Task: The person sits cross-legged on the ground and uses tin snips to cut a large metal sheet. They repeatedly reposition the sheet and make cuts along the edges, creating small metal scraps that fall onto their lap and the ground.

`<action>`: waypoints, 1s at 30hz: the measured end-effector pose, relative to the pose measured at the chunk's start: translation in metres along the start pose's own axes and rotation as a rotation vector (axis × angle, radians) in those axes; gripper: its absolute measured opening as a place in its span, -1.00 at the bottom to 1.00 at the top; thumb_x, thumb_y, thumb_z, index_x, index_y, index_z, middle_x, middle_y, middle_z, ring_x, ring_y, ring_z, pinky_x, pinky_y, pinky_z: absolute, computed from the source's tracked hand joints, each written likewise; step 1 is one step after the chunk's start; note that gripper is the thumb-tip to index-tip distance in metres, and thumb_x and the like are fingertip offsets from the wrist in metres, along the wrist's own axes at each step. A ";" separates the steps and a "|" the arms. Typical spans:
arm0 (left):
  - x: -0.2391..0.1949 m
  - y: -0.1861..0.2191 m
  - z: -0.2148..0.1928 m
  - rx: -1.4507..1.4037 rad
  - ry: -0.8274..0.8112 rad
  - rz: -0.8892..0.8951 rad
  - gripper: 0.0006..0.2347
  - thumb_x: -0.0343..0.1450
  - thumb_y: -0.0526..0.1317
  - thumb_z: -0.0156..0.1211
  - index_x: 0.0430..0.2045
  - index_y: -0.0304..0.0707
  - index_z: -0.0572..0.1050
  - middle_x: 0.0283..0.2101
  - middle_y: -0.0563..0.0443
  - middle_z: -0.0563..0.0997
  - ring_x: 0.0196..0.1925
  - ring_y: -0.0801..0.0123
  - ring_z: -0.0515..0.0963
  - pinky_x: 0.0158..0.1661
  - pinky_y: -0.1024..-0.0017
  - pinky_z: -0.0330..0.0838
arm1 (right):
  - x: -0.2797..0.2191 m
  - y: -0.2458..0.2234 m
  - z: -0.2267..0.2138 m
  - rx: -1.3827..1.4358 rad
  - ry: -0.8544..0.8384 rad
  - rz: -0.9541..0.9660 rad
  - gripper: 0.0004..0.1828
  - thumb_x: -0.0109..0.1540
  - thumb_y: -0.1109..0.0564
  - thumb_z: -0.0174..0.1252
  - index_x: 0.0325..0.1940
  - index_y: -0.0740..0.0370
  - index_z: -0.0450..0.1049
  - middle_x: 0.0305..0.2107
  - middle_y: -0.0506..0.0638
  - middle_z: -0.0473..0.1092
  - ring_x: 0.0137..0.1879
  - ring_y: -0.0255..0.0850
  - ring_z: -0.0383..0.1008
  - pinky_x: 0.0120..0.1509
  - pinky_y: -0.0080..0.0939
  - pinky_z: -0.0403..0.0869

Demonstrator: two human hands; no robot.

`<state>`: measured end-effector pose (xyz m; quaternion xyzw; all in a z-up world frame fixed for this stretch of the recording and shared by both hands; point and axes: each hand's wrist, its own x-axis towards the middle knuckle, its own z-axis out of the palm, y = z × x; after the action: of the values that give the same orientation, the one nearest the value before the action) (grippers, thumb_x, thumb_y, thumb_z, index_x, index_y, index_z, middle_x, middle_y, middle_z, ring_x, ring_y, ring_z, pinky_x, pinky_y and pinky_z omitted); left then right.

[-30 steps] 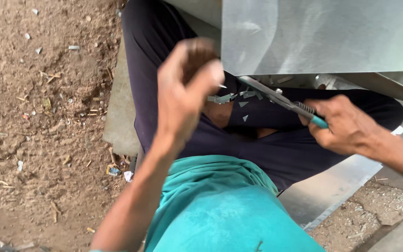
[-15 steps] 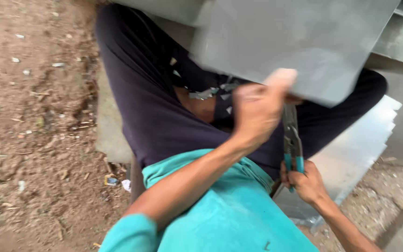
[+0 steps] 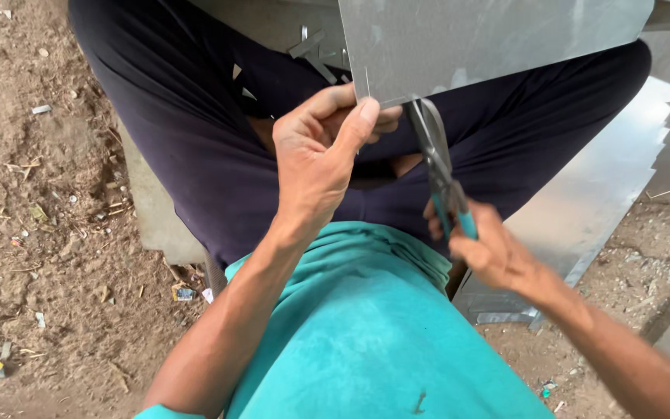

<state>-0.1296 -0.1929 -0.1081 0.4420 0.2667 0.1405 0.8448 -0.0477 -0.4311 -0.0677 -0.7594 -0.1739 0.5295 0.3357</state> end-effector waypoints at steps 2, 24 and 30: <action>0.003 0.000 0.005 -0.028 0.004 0.016 -0.78 0.55 -0.26 0.21 -0.03 -0.49 0.56 -0.14 -0.15 0.72 -0.10 0.33 0.73 -0.06 0.45 0.59 | 0.009 -0.004 -0.014 -0.129 -0.014 0.037 -0.44 -0.09 0.02 -0.05 -0.07 0.35 0.37 -0.38 0.11 0.42 -0.25 -0.12 0.46 -0.14 -0.12 0.50; 0.052 -0.035 0.049 0.131 0.262 0.364 -0.58 0.62 -0.07 0.13 -0.64 -0.33 0.35 -0.58 0.25 0.27 -0.54 0.67 0.18 -0.48 0.57 0.07 | -0.015 0.020 -0.067 -0.094 -0.102 0.179 -0.71 -0.05 0.22 0.08 -0.25 0.24 0.50 -0.52 -0.03 0.47 -0.36 -0.23 0.42 -0.25 -0.13 0.44; 0.058 -0.055 0.077 0.361 -0.131 -0.111 -0.76 0.38 -0.08 0.38 -0.49 -0.31 0.67 -0.51 0.26 0.59 -0.46 0.71 0.50 -0.44 0.71 0.34 | -0.042 0.048 0.012 0.289 0.353 0.139 -0.45 -0.07 0.14 -0.03 0.00 0.35 0.39 -0.33 0.04 0.43 -0.16 -0.19 0.45 -0.07 -0.19 0.47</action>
<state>-0.0374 -0.2487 -0.1366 0.5792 0.2557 0.0145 0.7739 -0.0793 -0.4874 -0.0752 -0.7944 0.0175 0.4298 0.4288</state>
